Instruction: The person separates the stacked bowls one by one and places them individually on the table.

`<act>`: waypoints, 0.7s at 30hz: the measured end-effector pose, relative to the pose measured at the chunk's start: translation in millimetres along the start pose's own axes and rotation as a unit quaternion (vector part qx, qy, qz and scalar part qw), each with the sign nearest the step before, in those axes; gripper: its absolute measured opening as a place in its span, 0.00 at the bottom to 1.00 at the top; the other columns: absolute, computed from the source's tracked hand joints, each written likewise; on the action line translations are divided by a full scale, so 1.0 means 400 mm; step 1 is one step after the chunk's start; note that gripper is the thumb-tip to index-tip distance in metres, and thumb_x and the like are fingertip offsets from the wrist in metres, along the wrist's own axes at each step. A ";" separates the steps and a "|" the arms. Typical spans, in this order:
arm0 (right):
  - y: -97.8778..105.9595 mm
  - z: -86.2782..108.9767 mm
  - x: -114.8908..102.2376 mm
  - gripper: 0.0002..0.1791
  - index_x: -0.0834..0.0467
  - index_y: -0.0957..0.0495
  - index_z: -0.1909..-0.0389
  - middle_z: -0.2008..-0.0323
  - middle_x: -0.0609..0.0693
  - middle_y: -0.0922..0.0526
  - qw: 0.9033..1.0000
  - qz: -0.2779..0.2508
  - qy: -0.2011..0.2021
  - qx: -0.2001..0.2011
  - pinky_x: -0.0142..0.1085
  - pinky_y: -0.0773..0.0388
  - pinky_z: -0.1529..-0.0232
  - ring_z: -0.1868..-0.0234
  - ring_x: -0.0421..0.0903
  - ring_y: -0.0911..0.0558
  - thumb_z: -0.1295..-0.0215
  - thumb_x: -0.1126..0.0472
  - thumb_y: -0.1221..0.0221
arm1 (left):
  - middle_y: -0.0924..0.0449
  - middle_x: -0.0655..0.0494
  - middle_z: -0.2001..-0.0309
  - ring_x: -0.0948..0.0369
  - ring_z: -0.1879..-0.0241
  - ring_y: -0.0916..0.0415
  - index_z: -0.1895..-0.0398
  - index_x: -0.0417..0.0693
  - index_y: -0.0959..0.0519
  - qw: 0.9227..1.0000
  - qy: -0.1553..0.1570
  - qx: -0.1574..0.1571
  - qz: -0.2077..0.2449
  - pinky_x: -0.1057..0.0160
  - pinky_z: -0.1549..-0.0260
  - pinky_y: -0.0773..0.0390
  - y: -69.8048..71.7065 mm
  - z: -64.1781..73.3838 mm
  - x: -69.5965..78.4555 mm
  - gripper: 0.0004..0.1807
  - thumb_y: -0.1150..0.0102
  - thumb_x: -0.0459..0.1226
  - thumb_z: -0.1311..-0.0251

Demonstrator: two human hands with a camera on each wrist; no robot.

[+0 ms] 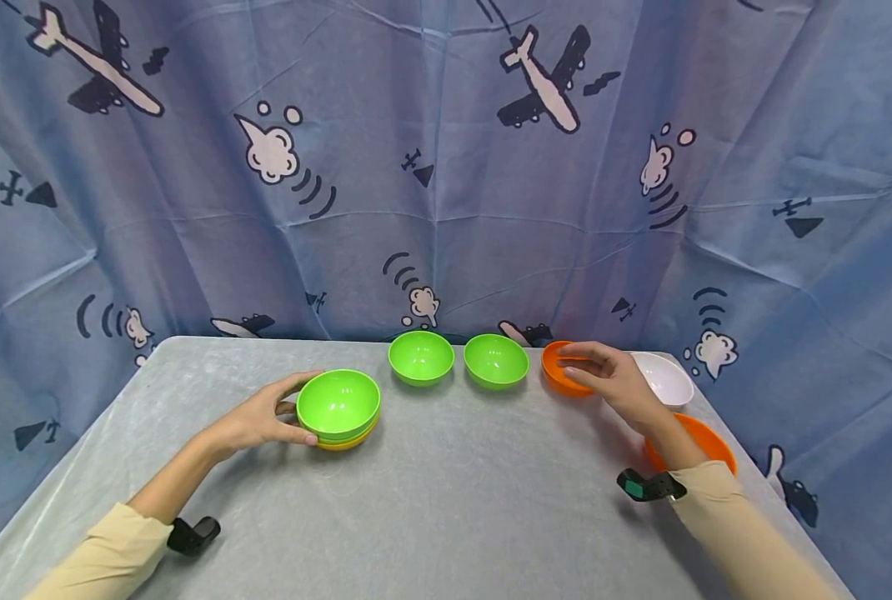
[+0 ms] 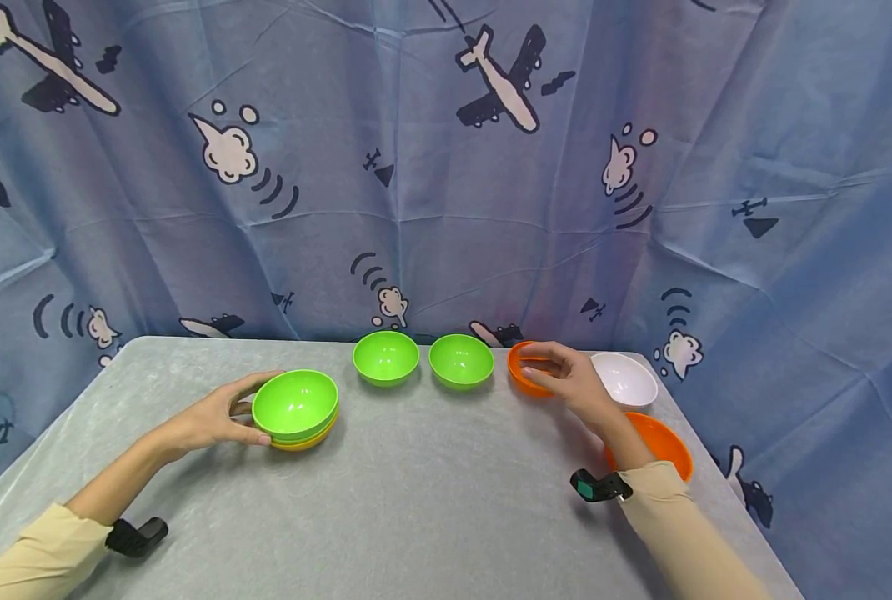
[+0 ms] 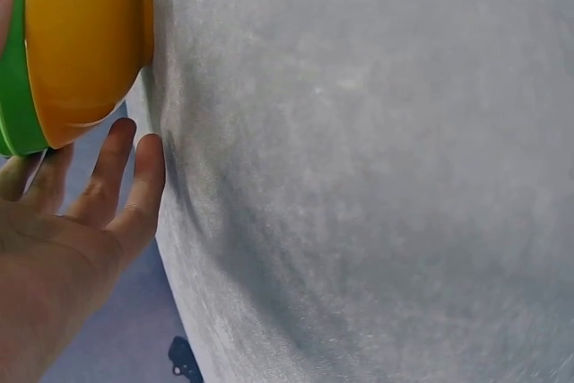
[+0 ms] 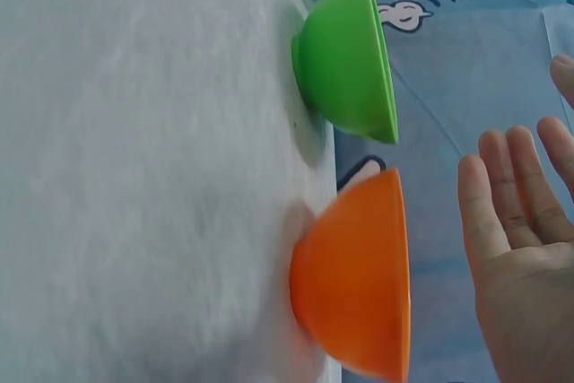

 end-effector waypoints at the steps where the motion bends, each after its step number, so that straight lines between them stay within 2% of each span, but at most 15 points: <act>1: -0.006 -0.002 0.000 0.22 0.69 0.25 0.39 0.40 0.69 0.25 1.000 -0.007 0.001 -0.001 0.32 0.22 0.47 0.46 0.52 0.18 0.29 0.64 0.36 | 0.44 0.37 0.26 0.33 0.33 0.38 0.21 0.42 0.44 1.000 -0.001 0.001 0.000 0.42 0.40 0.30 0.000 0.000 0.000 0.53 0.22 0.35 0.46; 5: -0.033 -0.012 -0.004 0.22 0.71 0.26 0.39 0.40 0.70 0.25 0.999 -0.032 0.009 -0.007 0.33 0.23 0.45 0.44 0.53 0.19 0.29 0.66 0.36 | 0.45 0.37 0.25 0.33 0.32 0.39 0.21 0.42 0.45 1.000 -0.003 0.002 0.000 0.40 0.39 0.32 0.001 0.000 0.000 0.53 0.22 0.34 0.46; 10: -0.065 -0.026 -0.010 0.20 0.68 0.25 0.38 0.42 0.62 0.21 0.999 -0.047 0.015 -0.016 0.34 0.24 0.44 0.44 0.51 0.19 0.28 0.66 0.37 | 0.45 0.36 0.26 0.32 0.33 0.38 0.21 0.41 0.45 1.000 -0.008 0.001 -0.005 0.40 0.39 0.31 0.001 0.002 0.001 0.53 0.23 0.34 0.46; 21: -0.147 -0.060 -0.044 0.19 0.74 0.25 0.41 0.45 0.64 0.20 0.991 -0.109 0.068 -0.033 0.39 0.21 0.46 0.43 0.67 0.22 0.31 0.75 0.39 | 0.46 0.36 0.25 0.33 0.33 0.37 0.20 0.42 0.46 1.000 0.000 -0.005 -0.002 0.40 0.39 0.31 -0.002 0.000 -0.002 0.53 0.23 0.35 0.45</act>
Point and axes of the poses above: each hand's wrist, its own z-axis away from the middle knuckle, its own y-axis out of the back of the hand, x = y × z, the point moved 10 cm from there along -z, towards the middle knuckle
